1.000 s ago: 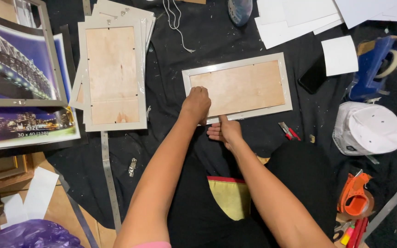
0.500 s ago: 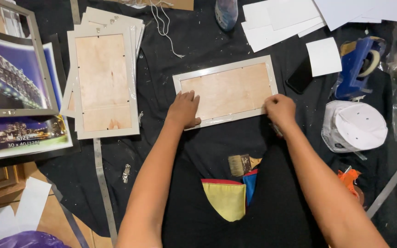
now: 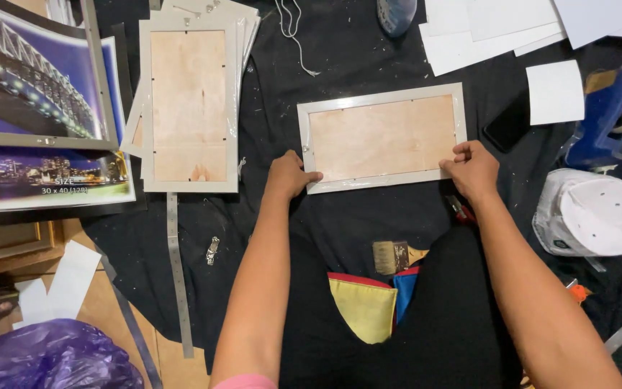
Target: Assembling a picture frame by inserting a backing sheet and a wooden board, then securing them with adhesive strips.
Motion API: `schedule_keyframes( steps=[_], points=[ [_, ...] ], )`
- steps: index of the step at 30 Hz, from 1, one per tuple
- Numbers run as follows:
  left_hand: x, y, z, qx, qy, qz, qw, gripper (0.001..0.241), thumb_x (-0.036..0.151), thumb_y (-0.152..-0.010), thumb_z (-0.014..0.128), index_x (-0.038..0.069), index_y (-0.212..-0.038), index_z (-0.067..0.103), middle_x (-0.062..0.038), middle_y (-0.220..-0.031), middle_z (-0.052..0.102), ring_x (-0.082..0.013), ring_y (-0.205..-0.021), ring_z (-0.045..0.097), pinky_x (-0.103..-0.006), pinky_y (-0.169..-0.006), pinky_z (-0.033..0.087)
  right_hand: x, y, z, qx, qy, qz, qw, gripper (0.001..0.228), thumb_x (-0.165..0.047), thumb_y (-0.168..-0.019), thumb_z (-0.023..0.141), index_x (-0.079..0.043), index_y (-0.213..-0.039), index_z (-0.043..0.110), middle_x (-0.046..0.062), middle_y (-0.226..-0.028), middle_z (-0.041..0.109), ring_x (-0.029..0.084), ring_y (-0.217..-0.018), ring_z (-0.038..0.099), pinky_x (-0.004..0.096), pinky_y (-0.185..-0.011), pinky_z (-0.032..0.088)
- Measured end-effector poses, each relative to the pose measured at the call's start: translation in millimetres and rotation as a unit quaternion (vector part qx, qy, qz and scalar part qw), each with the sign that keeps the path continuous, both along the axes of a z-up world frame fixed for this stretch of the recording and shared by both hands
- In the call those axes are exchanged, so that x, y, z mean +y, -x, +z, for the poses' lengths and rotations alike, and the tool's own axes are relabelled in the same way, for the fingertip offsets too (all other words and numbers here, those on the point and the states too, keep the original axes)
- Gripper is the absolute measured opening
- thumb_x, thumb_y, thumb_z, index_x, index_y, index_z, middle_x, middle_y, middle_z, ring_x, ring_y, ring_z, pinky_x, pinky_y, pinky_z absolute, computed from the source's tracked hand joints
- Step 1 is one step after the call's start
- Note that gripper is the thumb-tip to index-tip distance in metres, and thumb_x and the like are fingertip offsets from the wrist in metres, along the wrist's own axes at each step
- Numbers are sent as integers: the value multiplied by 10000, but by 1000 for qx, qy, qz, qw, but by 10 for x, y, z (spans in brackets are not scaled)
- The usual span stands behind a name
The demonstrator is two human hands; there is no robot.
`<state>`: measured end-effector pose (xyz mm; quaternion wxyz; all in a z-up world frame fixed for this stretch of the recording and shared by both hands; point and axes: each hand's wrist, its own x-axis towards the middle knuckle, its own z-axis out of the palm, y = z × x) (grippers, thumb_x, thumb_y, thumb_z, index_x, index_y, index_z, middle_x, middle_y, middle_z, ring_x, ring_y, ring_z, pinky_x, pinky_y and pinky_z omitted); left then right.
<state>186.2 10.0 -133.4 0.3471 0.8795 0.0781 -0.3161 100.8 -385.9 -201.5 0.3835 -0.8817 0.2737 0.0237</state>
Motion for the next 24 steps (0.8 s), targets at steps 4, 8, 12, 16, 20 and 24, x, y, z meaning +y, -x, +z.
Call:
schedule_keyframes(
  steps=[4, 8, 12, 16, 20, 24],
  points=[
    [-57, -2, -118, -24, -30, -20, 999, 586, 291, -789, 877, -87, -1160, 627, -329, -1129, 687, -448, -1089, 689, -509, -826, 624, 35, 17, 78, 3, -6, 11, 1000, 401, -132, -788, 884, 16, -1106, 688, 99, -878, 673, 221, -811, 677, 384, -788, 546],
    [-136, -20, -237, -9, -63, -11, 998, 641, 280, -814, 852, -96, -1254, 576, -341, -1161, 668, -452, -1101, 680, -517, -831, 626, 23, 1, 15, 0, 0, 13, 1000, 415, -161, -774, 907, -17, -1102, 697, 88, -879, 678, 223, -802, 687, 372, -772, 552],
    [-115, -8, -169, -19, -63, -14, 998, 634, 277, -821, 841, -105, -1249, 573, -345, -1148, 668, -458, -1087, 684, -526, -819, 628, -22, 1, -58, 6, 13, 16, 1000, 429, -183, -767, 914, -27, -1100, 692, 84, -876, 675, 229, -805, 693, 373, -776, 551],
    [-115, 15, -111, -37, -16, 15, 999, 551, 315, -846, 818, -102, -1140, 610, -345, -1109, 677, -466, -1078, 687, -518, -816, 628, -5, 0, 143, -6, 14, 20, 1000, 340, -191, -868, 794, -41, -1161, 708, 141, -952, 698, 298, -881, 707, 417, -804, 554],
    [-303, 140, 136, -139, -34, 6, 990, 392, 105, -935, 677, -103, -1248, 564, -317, -1184, 617, -454, -1068, 674, -520, -824, 626, -215, -35, -103, -47, 29, 9, 998, 370, -89, -890, 678, -44, -1256, 709, 162, -1009, 716, 327, -955, 708, 432, -855, 557],
    [-375, 242, -255, -119, -51, -29, 991, 543, 157, -922, 704, -118, -1361, 541, -286, -1292, 554, -426, -1122, 660, -489, -882, 615, -192, -23, -148, -43, 53, 21, 997, 398, -84, -844, 659, -80, -1234, 740, 143, -1032, 697, 330, -975, 700, 430, -877, 562]
  ],
)
